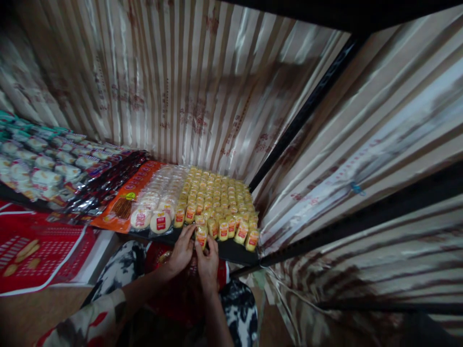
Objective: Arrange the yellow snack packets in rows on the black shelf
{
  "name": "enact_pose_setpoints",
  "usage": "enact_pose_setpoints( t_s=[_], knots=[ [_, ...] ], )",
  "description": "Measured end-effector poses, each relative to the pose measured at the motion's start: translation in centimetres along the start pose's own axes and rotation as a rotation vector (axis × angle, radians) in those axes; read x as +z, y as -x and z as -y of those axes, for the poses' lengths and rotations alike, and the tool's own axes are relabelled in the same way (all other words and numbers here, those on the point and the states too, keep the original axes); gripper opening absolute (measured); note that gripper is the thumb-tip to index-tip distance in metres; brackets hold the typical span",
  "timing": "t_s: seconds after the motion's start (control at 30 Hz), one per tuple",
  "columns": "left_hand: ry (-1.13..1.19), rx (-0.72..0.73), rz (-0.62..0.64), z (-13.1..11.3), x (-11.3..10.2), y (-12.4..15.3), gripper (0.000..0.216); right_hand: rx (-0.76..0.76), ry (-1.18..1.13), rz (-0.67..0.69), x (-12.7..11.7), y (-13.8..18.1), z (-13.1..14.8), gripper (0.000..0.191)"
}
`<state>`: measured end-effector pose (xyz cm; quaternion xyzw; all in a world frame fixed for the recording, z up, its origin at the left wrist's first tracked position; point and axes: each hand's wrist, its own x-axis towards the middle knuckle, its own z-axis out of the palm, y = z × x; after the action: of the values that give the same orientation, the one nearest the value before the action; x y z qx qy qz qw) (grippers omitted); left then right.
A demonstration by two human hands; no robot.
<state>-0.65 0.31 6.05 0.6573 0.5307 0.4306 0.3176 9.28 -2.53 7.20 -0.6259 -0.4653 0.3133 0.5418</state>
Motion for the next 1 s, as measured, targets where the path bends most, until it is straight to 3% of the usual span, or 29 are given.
enact_pose_setpoints(
  t_s=[0.1,0.27,0.43,0.53,0.63,0.8,1.0],
  knots=[
    [-0.004,-0.016,0.007,0.2,-0.2,-0.2,0.062,-0.017,0.054,-0.023,-0.1,0.0,0.5,0.044],
    [0.136,-0.066,-0.006,1.1,-0.9,-0.8,0.056,-0.032,0.068,0.106,1.0,-0.1,1.7,0.046],
    [0.446,-0.284,-0.043,1.2,-1.7,-0.6,0.042,-0.024,0.157,0.110,2.2,-0.2,2.3,0.058],
    [0.707,-0.405,0.013,0.9,-2.7,0.0,0.042,-0.119,0.288,0.089,2.6,-0.2,2.4,0.055],
    [0.867,-0.429,0.056,0.4,-3.6,0.6,0.037,-0.267,0.407,0.127,2.9,-0.2,2.2,0.046],
    [0.811,-0.512,-0.077,0.6,-4.3,1.2,0.040,-0.355,0.573,0.225,2.9,0.2,2.2,0.042],
    [0.714,-0.553,-0.087,1.2,-4.7,1.7,0.036,-0.433,0.743,-0.002,1.1,-0.3,2.6,0.038]
  ],
)
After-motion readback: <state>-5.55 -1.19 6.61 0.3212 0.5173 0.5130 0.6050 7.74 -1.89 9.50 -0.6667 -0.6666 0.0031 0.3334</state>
